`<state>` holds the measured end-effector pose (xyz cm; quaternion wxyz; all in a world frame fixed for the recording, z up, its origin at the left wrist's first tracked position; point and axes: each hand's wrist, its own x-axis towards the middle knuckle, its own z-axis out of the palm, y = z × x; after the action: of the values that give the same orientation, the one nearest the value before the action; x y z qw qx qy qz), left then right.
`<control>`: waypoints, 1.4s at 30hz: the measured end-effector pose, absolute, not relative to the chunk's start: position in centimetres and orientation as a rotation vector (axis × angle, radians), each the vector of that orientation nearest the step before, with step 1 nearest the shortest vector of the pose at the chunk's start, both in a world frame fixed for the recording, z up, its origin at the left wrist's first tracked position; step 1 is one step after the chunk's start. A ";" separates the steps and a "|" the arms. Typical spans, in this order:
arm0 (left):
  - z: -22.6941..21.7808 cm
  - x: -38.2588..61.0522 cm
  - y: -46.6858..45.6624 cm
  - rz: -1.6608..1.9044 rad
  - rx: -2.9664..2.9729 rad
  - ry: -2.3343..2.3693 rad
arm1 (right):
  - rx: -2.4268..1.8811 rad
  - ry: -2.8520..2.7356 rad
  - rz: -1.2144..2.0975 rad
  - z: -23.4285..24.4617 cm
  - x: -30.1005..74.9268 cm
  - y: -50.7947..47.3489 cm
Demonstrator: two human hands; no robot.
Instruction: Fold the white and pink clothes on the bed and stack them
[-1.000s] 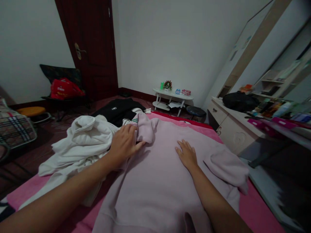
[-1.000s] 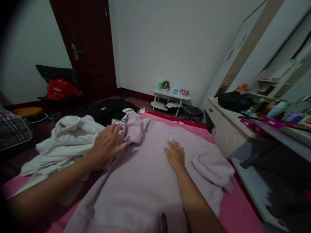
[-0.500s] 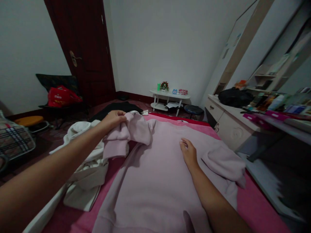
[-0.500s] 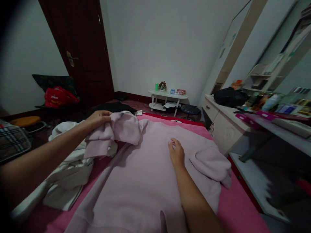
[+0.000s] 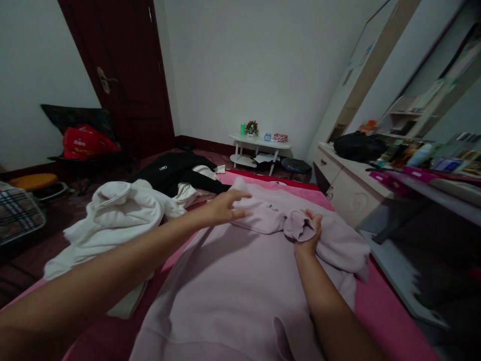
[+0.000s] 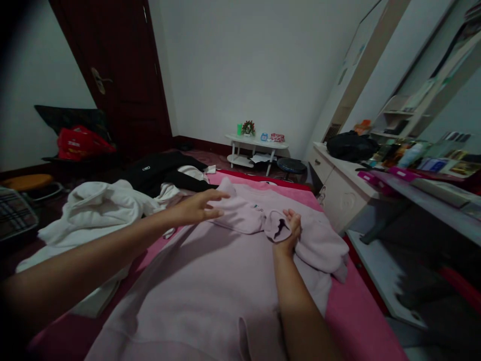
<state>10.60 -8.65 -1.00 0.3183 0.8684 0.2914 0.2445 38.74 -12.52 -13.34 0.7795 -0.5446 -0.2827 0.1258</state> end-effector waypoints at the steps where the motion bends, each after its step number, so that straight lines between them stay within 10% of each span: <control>1: -2.4 8.9 -9.2 0.608 2.383 0.848 | -1.207 -0.650 0.197 -13.1 38.6 -12.7; 7: -6.9 -0.2 -14.8 0.342 2.501 1.317 | -1.304 -1.115 -0.315 -8.2 34.3 -16.0; 17: -6.3 -3.3 -20.8 0.078 2.180 1.486 | -1.688 -2.182 -0.080 -8.4 28.1 -15.7; 35: -1.2 4.7 -23.8 0.351 1.912 0.920 | -1.784 -1.713 -0.432 -2.6 37.5 -11.8; 42: -7.0 10.0 -22.0 -0.209 1.480 0.599 | -2.190 -2.000 -0.020 -7.7 39.2 -11.7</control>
<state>9.99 -21.97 -6.98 0.6930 0.6625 0.2683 -0.0937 39.19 -11.71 -7.74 0.0877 -0.7355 -0.6718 -0.0068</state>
